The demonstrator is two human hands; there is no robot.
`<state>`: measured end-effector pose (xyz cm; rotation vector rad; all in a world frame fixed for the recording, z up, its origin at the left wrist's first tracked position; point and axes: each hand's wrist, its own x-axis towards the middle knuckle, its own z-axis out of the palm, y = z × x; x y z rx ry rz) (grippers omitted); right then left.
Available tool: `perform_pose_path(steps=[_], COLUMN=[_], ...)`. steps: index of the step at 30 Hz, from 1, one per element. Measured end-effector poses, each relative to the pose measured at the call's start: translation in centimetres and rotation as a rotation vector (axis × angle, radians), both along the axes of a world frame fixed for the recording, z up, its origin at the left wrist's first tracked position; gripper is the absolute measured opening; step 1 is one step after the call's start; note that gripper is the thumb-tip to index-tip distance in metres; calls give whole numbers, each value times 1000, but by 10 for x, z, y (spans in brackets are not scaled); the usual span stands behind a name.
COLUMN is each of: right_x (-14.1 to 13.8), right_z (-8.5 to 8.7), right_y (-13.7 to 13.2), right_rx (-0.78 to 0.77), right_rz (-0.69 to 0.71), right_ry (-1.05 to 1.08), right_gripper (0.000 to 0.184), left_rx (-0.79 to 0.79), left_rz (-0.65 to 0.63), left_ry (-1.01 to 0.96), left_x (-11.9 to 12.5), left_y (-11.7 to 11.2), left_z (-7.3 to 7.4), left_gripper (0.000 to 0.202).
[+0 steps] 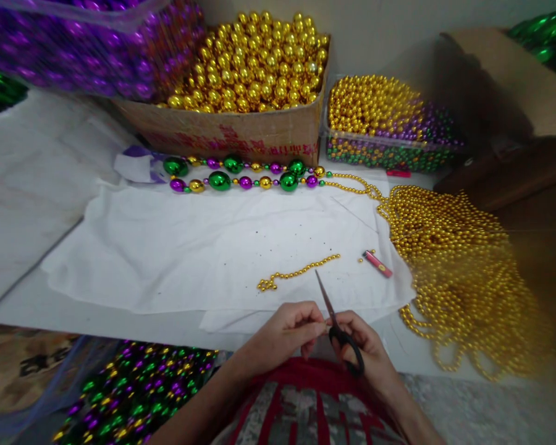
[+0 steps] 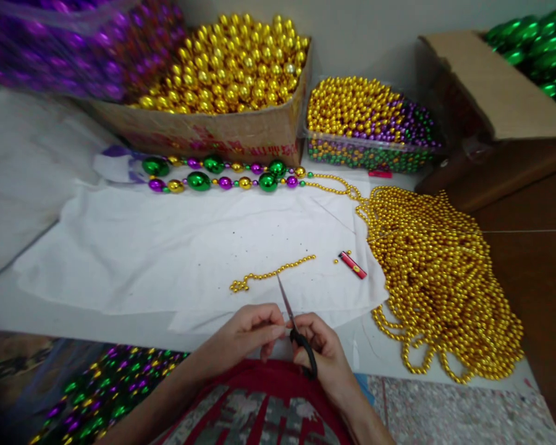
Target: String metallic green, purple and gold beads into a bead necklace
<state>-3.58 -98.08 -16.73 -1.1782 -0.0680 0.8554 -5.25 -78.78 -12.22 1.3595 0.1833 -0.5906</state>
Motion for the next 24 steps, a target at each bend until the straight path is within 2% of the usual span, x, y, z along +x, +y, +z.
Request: perform_pose_path(steps=[2,5,7,9,11,13,16,19,22,24], right_x=[5,14,19,24,29,34,40,48,63,77], right_z=[-1,-4,-6,-9,-13,-15,-11,2,14,16], right_y=[-12,-45,-68,-83,-86,-81,-70,-67,-66,-58], right_rx=[-105,-489,-735,-923,-1090,-1227,-1309,-1304,-1287,-1292], right_rz=[-46,-24,70,176,277,375,495,531,489,401], right_ry=[-94,-412,-702,-951,-1086,-1107,-1030,-992,-1019,-1058], right_gripper=[48,29,22,24,27,30,31,29,21,19], left_rx=[36,93,129,181,248,305,374,426,440,435], left_rz=[-16,16,45,83,123,146,144,134,126,120], left_ry=[8,2,-20,-66,-121,-165,-203,-220,-224,-225], left_x=[0,4,9,15,21,24,24,22,23,24], left_y=[-4,1,10,21,30,37,45,48,46,42], left_z=[-2,-7,-7,-4,3,11,17,16,15,15], left_gripper=[18,20,20,19,18,19,22,23,23,22])
